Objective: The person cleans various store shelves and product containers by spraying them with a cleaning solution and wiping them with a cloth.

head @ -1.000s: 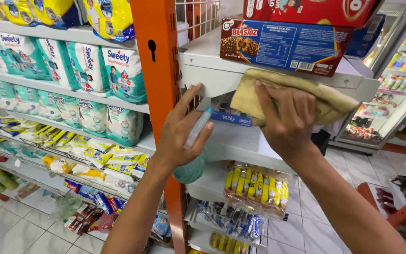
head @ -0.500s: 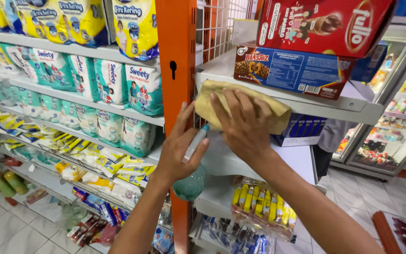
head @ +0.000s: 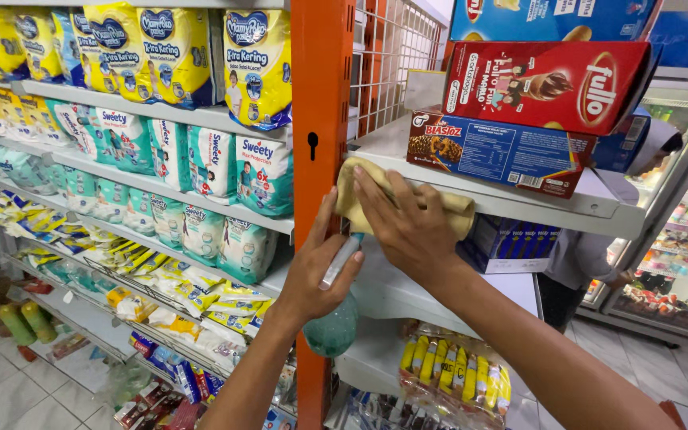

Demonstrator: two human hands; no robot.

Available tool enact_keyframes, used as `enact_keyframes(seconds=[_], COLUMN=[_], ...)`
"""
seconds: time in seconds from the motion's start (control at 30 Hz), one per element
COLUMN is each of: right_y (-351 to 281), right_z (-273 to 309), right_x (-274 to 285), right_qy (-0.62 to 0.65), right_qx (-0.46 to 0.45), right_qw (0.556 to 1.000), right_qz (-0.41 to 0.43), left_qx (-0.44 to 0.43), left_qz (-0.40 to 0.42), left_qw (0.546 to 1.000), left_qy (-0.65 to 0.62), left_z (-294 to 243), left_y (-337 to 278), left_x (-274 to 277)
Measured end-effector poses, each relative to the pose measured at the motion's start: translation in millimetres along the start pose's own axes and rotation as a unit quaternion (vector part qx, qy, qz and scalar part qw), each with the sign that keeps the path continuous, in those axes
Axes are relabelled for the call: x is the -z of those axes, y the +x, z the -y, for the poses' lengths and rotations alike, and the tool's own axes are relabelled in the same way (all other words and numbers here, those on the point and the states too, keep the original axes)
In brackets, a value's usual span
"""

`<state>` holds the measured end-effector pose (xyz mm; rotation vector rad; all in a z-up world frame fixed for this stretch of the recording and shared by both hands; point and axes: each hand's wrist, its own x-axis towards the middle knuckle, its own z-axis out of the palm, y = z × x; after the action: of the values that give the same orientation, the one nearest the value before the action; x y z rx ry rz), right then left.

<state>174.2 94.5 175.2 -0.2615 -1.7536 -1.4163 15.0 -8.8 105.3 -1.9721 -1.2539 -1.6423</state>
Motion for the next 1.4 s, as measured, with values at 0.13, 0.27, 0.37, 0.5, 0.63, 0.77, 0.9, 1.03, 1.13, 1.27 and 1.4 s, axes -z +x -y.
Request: enact_keyframes(seconds=[0.13, 0.27, 0.37, 0.5, 0.63, 0.77, 0.9, 1.03, 1.13, 1.27, 1.4], right_y=[-19.9, -44.6, -42.2, -8.9, 25.2, 19.4, -4.1, -31.0, -55.0, -91.5, -123.6], right_z=[-32.5, -55.1, -49.2, -23.9, -0.4, -1.6, -15.6, -43.1, -63.1, -86.9, -109.7], right_x=[28.1, 52.3, 47.5, 23.9, -2.8, -3.1, 18.8, 45.8, 62.6, 83.3, 108.7], right_qy=[-0.032, -0.011, -0.032, 0.02, 0.078, 0.079, 0.049, 0.038, 0.044, 0.039, 0.032], right_qx=[0.029, -0.008, -0.004, -0.025, -0.043, -0.02, 0.001, -0.006, -0.027, -0.075, -0.142], right_qw=[0.997, 0.998, 0.996, 0.998, 0.995, 0.996, 0.997, 0.996, 0.994, 0.99, 0.98], right_qz=[0.057, 0.068, 0.086, 0.055, 0.035, 0.039, 0.063, 0.085, 0.098, 0.117, 0.133], left_qx=[-0.029, -0.032, -0.036, -0.029, -0.03, -0.039, -0.063, -0.079, -0.093, -0.107, -0.108], left_qz=[-0.007, -0.005, -0.005, 0.002, -0.003, -0.021, -0.01, 0.011, 0.031, 0.047, 0.068], left_qw=[0.998, 0.999, 0.999, 1.0, 0.999, 0.996, 0.993, 0.994, 0.994, 0.993, 0.992], left_qy=[0.047, 0.037, 0.023, 0.01, 0.038, 0.074, 0.098, 0.071, 0.045, 0.018, -0.007], left_z=[-1.4, 1.7, 1.8, -3.0, -3.0, -6.8, -15.1, -29.6, -40.6, -54.3, -63.3], left_y=[1.1, 0.7, 0.1, -1.7, -3.0, -4.5, -1.2, 4.9, 10.7, 16.5, 20.6], left_x=[-5.1, -5.8, -6.6, -4.3, -2.4, -13.1, -29.1, -42.3, -49.8, -67.4, -82.7])
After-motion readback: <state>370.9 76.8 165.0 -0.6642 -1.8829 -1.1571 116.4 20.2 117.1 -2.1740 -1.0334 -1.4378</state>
